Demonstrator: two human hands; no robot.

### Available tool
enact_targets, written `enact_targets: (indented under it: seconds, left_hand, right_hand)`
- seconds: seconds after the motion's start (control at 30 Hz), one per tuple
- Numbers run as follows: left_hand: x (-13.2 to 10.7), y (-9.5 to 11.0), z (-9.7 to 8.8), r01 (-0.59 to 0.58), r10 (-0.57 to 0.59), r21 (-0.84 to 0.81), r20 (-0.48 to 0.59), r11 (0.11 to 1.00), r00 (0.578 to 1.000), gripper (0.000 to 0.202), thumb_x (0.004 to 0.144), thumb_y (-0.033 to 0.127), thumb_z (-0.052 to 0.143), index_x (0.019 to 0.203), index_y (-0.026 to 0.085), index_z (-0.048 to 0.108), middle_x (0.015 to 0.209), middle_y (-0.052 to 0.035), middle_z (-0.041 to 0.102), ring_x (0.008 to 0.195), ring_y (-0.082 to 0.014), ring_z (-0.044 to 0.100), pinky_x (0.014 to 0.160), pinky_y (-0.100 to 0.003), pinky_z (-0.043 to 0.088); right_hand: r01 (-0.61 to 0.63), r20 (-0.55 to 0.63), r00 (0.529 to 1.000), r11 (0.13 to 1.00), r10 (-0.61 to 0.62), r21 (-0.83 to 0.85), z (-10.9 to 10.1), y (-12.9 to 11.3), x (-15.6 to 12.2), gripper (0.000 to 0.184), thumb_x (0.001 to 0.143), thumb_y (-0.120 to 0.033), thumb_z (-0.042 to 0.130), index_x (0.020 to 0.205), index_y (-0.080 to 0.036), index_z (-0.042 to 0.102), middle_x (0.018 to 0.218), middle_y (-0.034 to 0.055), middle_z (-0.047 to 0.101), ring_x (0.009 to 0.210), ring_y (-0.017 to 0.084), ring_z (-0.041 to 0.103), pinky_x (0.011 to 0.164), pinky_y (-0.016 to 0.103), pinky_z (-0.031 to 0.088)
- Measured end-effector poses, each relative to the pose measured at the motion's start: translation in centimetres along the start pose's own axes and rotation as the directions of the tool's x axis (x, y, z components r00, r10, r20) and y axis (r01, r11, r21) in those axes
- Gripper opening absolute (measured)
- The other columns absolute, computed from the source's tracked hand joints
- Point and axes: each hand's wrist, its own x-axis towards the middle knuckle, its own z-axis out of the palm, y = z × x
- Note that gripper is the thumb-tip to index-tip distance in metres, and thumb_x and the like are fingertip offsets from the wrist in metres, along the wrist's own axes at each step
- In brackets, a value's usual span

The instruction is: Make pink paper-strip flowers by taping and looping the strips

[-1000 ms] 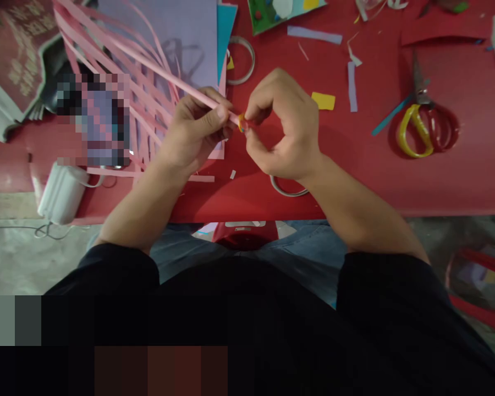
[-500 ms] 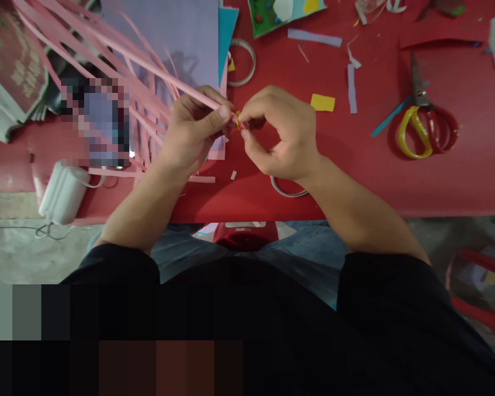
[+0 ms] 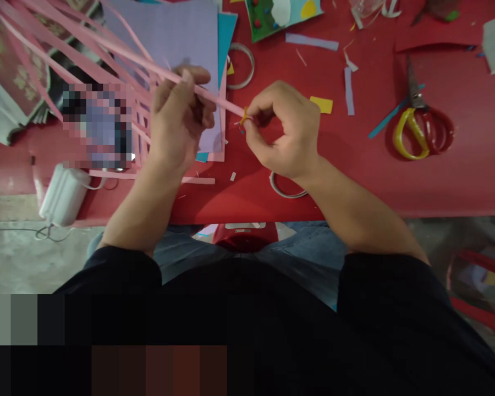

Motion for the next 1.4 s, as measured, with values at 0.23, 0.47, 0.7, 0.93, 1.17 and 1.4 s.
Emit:
enact_targets:
  seconds: [0.23,0.47,0.7,0.93,1.17,1.4]
  left_hand:
    - [0.3,-0.3,-0.2,-0.038,0.038,-0.005,-0.03,0.999,0.999,0.029,0.103,0.061,0.076,0.091,0.034,0.074,0.081,-0.0005,0.066,0.071,-0.0158,0.06,0.068,-0.035,0.053]
    - [0.2,-0.8,-0.3,-0.026,0.026,0.034,-0.005,0.999,1.0,0.03,0.1,0.064,0.078,0.095,0.035,0.076,0.081,0.0009,0.071,0.077,-0.0171,0.066,0.074,-0.034,0.057]
    - [-0.2,-0.4,-0.1,-0.018,0.016,0.015,0.107,1.0,0.994,0.034,0.096,0.068,0.082,0.097,0.034,0.078,0.08,-0.0008,0.068,0.077,-0.0183,0.059,0.077,-0.038,0.05]
    - [1.1,-1.9,-0.3,-0.122,0.127,-0.037,0.183,0.992,0.975,0.043,0.085,0.078,0.087,0.098,0.038,0.082,0.076,-0.0021,0.066,0.064,-0.0186,0.058,0.064,-0.04,0.051]
    - [1.9,-1.1,-0.8,-0.214,0.202,-0.053,-0.17,0.975,0.965,0.048,0.095,0.085,0.069,0.083,0.039,0.08,0.068,-0.0043,0.057,0.06,-0.0202,0.048,0.055,-0.041,0.042]
    - [2.3,-1.7,-1.5,-0.262,0.268,0.058,-0.184,0.963,0.946,0.059,0.105,0.084,0.057,0.087,0.03,0.069,0.065,-0.0004,0.055,0.059,-0.0141,0.047,0.058,-0.037,0.041]
  right_hand:
    - [0.04,-0.004,0.999,0.998,-0.04,-0.048,0.1,0.1,0.0,0.032,0.104,-0.066,0.065,0.106,-0.035,0.071,0.099,0.0079,0.078,0.101,0.034,0.08,0.088,0.055,0.072]
    - [0.02,-0.014,1.0,1.0,-0.02,-0.008,0.2,0.2,0.0,0.031,0.105,-0.066,0.063,0.106,-0.036,0.072,0.1,0.008,0.078,0.1,0.033,0.08,0.09,0.055,0.071]
    - [0.069,-0.015,0.997,0.997,-0.07,-0.047,0.2,-0.1,0.0,0.03,0.106,-0.063,0.065,0.105,-0.034,0.072,0.1,0.0074,0.08,0.089,0.029,0.08,0.084,0.05,0.072]
    - [0.033,0.044,0.999,0.993,-0.028,-0.115,-0.3,-0.2,-0.1,0.036,0.11,-0.065,0.062,0.111,-0.03,0.073,0.107,0.0073,0.082,0.103,0.03,0.083,0.094,0.05,0.074]
    - [0.025,-0.015,1.0,0.996,-0.026,-0.086,-0.2,0.0,0.0,0.032,0.109,-0.064,0.064,0.112,-0.033,0.072,0.109,0.0068,0.082,0.102,0.03,0.083,0.09,0.05,0.074]
    - [0.056,0.006,0.998,0.997,-0.056,-0.05,-0.2,0.1,0.1,0.028,0.109,-0.058,0.065,0.109,-0.032,0.073,0.107,0.0077,0.082,0.104,0.032,0.083,0.096,0.054,0.073]
